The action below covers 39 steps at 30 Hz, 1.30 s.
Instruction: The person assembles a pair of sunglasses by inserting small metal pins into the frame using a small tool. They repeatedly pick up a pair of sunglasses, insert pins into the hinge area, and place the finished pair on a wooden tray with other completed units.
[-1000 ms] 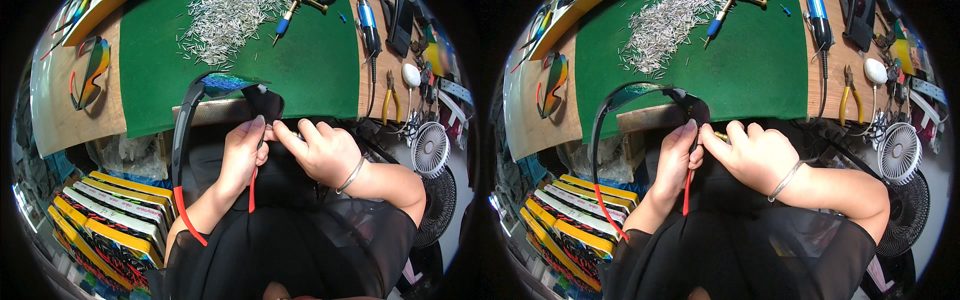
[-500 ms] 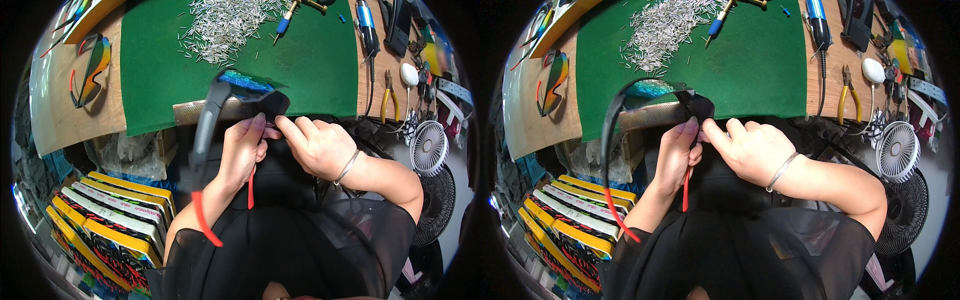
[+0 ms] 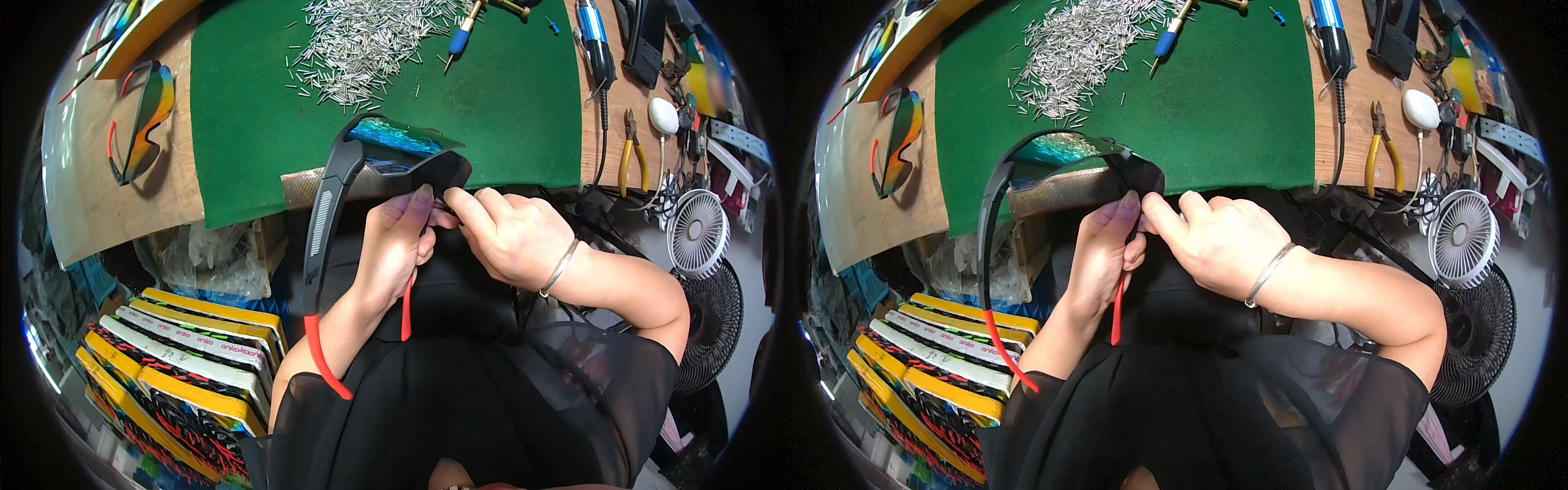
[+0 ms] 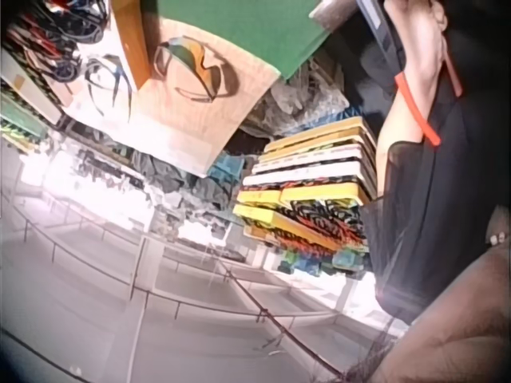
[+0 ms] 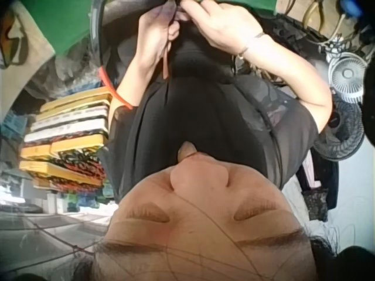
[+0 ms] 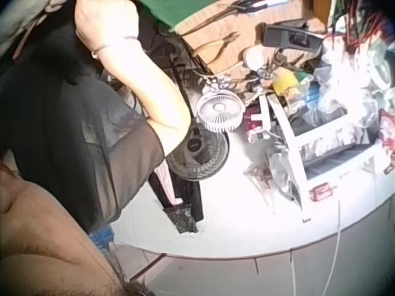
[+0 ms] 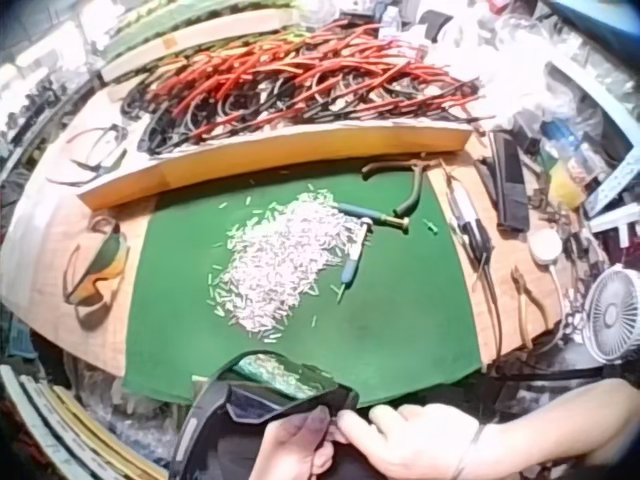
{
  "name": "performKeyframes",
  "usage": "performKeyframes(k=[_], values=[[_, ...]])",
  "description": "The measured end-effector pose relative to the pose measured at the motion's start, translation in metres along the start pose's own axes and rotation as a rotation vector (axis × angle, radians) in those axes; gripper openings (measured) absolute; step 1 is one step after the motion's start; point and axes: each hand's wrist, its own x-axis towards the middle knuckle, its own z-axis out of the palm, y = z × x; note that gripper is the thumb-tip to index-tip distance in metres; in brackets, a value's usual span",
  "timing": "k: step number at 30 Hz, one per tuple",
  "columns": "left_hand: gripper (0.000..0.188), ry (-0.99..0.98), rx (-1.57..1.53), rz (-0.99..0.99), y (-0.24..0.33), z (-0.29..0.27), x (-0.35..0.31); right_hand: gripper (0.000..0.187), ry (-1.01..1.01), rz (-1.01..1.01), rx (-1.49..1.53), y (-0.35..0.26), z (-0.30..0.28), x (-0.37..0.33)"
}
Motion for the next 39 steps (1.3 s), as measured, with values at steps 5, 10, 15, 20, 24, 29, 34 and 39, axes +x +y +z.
performKeyframes(k=[5, 10, 15, 20, 24, 29, 34, 39], values=[[0.034, -0.009, 0.002, 0.002, 0.002, 0.000, 0.000, 0.035, 0.030, -0.007, -0.074, -0.002, 0.001, 0.000], [0.035, 0.010, -0.002, -0.039, 0.005, 0.002, -0.002, 0.035, 0.085, -0.038, -0.174, 0.000, 0.003, -0.002], [0.033, 0.054, -0.089, -0.004, 0.011, 0.001, -0.012, 0.054, 0.020, -0.099, 0.057, 0.023, -0.027, -0.016], [0.028, 0.020, 0.021, 0.103, 0.032, 0.015, -0.017, 0.041, 0.422, 0.199, -0.209, 0.085, -0.028, 0.003], [0.017, 0.035, 0.166, 0.111, 0.039, 0.031, -0.026, 0.042, 0.442, 0.266, -0.328, 0.093, -0.010, 0.017], [0.032, 0.010, 0.104, 0.135, 0.051, 0.020, -0.038, 0.053, 0.378, -0.039, 0.284, 0.045, -0.045, 0.013], [0.016, -0.024, 0.037, 0.129, 0.032, 0.017, -0.021, 0.025, 0.490, -0.043, 0.644, 0.023, -0.021, 0.046], [0.014, 0.018, 0.277, 0.164, 0.032, 0.007, -0.020, 0.021, 0.471, -0.073, 0.648, 0.014, -0.023, 0.060]])
